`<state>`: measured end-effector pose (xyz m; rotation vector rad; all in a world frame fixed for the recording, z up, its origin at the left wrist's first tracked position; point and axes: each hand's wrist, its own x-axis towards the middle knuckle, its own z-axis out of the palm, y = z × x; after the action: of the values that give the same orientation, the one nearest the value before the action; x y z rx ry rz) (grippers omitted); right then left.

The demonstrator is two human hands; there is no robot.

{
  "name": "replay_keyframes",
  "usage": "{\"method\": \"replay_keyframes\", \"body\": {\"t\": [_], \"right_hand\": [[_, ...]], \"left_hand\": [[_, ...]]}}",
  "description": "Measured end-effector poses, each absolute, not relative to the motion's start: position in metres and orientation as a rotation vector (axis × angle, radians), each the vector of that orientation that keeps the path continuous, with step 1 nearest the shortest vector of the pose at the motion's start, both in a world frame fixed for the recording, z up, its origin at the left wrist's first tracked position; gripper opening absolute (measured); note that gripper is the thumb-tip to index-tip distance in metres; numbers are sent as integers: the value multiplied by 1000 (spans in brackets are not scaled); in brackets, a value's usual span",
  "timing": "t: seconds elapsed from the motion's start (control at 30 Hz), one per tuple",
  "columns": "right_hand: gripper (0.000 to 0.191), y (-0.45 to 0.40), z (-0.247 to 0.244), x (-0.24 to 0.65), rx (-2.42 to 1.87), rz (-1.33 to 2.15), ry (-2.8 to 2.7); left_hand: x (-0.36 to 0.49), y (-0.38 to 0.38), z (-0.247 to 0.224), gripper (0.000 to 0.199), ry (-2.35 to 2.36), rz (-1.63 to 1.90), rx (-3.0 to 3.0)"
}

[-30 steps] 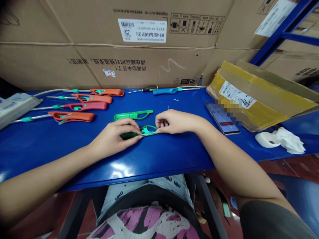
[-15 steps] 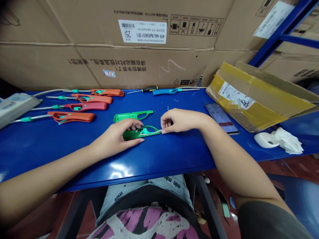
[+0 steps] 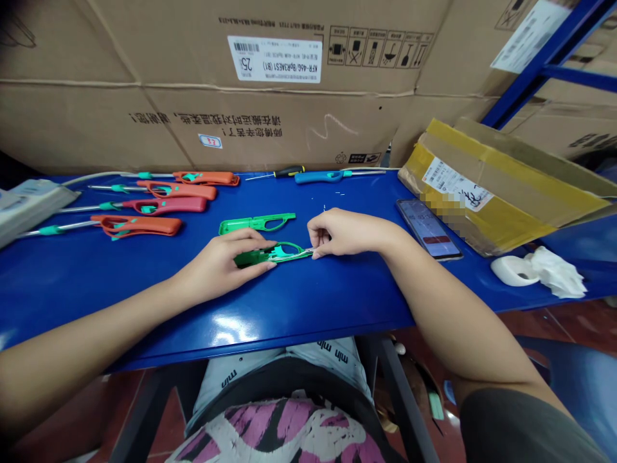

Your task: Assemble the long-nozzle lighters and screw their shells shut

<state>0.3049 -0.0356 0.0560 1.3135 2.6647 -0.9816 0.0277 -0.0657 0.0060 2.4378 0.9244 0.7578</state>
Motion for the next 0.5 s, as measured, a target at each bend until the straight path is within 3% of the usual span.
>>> {"method": "replay_keyframes", "body": {"t": [0.5], "right_hand": [[15,-34,57,307,1247,-1026,2696]], "left_hand": [[27,-63,4,37,977,755,2355]]}}
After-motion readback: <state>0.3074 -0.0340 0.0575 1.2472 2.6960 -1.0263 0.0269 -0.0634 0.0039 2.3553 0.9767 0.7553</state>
